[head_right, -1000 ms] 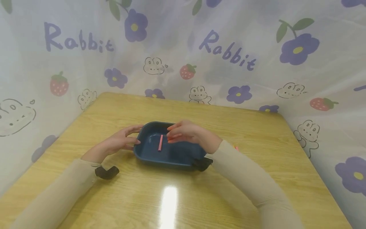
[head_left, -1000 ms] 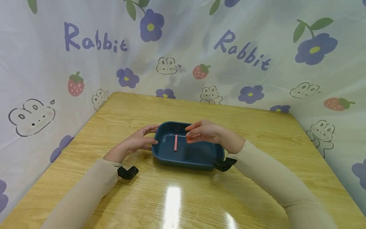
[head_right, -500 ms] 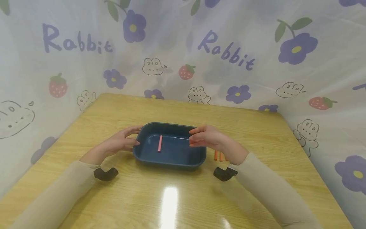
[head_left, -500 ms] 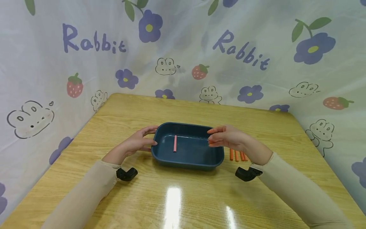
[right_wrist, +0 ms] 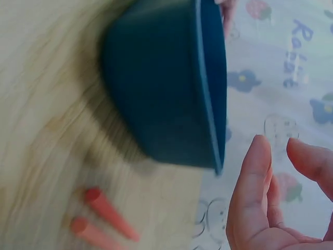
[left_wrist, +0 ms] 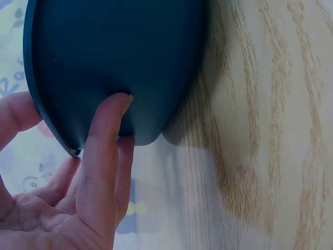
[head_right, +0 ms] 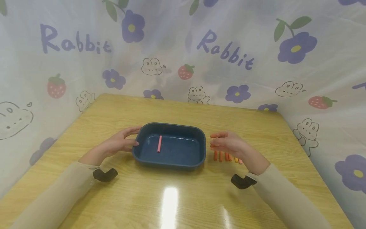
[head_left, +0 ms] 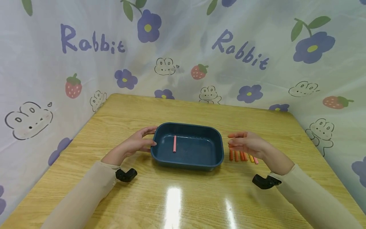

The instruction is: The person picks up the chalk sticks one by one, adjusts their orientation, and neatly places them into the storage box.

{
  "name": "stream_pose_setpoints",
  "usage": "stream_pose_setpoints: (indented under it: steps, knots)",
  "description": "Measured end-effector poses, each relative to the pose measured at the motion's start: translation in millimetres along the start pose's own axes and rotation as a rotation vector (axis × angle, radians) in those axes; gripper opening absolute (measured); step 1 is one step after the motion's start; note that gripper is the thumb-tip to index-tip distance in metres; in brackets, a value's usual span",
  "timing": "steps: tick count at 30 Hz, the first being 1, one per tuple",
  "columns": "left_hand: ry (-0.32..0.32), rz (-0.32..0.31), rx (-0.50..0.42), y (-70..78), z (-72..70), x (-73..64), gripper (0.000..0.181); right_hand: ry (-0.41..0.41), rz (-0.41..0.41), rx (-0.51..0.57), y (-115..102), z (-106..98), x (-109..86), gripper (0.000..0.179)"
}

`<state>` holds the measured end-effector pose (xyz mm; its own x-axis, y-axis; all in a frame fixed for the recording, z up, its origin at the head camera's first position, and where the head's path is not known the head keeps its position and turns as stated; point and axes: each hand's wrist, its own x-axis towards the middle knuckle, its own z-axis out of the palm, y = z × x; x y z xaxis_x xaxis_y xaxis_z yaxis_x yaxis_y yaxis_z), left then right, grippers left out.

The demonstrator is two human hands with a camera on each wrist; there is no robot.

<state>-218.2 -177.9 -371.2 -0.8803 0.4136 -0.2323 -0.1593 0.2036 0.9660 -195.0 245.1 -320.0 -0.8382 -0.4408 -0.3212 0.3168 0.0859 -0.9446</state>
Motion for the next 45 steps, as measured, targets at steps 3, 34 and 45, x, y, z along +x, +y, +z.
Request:
stream_pose_setpoints:
  steps: [3, 34, 45]
  knots:
    - [0.004, -0.01, 0.002, 0.0, 0.7, -1.4, 0.073, 0.016, 0.003, 0.008, 8.3, -10.4, -5.5, 0.019]
    - [-0.011, 0.009, 0.0, 1.7, 4.3, 0.9, 0.072, 0.3, 0.035, -0.057, 79.4, -87.9, -43.4, 0.063]
    - [-0.005, 0.006, -0.005, 0.9, 2.3, -1.0, 0.07, 0.379, 0.066, -0.232, 84.6, -91.7, -33.4, 0.061]
